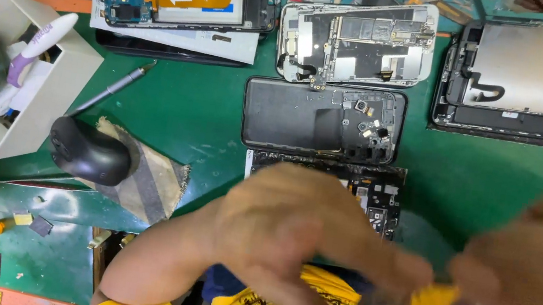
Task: The person uses tweezers to place a small component onto a blue circuit board, then wipes the board with a white cloth. The person places the board into a disassembled smartphone chassis and presses it into place.
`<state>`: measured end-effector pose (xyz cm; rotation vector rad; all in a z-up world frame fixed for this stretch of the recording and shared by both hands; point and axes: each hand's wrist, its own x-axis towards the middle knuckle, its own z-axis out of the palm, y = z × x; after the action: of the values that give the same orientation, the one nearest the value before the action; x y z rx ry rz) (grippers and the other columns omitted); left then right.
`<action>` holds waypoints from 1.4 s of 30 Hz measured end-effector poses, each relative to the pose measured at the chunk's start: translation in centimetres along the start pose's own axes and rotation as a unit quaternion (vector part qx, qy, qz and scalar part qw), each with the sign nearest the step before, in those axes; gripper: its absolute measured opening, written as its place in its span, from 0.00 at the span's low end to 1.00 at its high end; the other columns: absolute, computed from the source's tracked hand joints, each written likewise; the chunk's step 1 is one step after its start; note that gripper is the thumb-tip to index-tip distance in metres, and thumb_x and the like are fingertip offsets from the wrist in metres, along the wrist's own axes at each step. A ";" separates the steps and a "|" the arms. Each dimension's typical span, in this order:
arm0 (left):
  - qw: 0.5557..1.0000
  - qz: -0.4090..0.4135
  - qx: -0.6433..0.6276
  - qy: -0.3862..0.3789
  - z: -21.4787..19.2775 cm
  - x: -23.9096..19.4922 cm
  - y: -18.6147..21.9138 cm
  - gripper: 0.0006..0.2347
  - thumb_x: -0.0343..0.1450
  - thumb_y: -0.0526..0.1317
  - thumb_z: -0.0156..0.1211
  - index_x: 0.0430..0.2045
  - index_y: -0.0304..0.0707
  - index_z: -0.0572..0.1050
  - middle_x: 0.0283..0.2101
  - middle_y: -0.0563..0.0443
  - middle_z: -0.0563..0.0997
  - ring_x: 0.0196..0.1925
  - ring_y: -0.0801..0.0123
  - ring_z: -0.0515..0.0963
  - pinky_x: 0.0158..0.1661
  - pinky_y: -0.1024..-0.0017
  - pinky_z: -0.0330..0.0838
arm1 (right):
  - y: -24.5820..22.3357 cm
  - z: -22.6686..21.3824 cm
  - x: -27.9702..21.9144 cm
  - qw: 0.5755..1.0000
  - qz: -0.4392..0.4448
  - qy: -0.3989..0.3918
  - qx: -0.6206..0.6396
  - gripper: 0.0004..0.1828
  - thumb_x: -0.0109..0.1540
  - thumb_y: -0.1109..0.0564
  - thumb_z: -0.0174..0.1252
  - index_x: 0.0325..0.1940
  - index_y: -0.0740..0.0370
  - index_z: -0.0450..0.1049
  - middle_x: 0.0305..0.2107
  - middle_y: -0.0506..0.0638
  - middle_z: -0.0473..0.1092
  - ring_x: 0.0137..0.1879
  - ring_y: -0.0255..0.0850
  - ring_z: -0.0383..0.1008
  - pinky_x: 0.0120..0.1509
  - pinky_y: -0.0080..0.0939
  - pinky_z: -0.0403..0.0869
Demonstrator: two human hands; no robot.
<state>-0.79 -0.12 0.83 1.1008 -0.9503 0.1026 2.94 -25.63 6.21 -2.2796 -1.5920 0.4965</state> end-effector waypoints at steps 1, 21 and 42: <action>1.000 -0.018 0.003 0.007 -0.3 -0.1 -0.5 0.31 0.60 0.34 0.60 0.50 0.40 0.44 0.47 0.42 0.68 0.49 0.57 0.75 0.51 0.61 0.79 | -1.0 0.6 1.7 1.000 0.001 0.017 -0.008 0.29 0.54 0.27 0.47 0.10 0.47 0.62 0.03 0.38 0.59 0.08 0.37 0.61 0.21 0.39 0.62; 0.972 -0.156 0.177 0.009 -2.0 0.9 0.4 0.49 0.53 0.42 0.74 0.60 0.45 0.36 0.52 0.43 0.72 0.57 0.65 0.72 0.56 0.71 0.72 | -1.3 3.1 5.0 0.911 0.024 0.410 -0.032 0.35 0.46 0.40 0.62 0.43 0.72 0.67 0.26 0.53 0.67 0.31 0.43 0.65 0.41 0.41 0.58; 0.975 -0.157 0.139 0.066 -2.0 0.1 0.0 0.51 0.50 0.36 0.75 0.60 0.45 0.36 0.52 0.38 0.70 0.33 0.76 0.74 0.44 0.81 0.72 | -1.1 4.5 3.8 0.865 -0.006 0.497 0.073 0.13 0.55 0.64 0.51 0.42 0.71 0.59 0.34 0.63 0.62 0.37 0.49 0.74 0.40 0.36 0.74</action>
<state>0.47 1.43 0.63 1.4727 -0.6445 0.0506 1.22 -21.40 2.27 -1.8619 -0.9668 -0.5059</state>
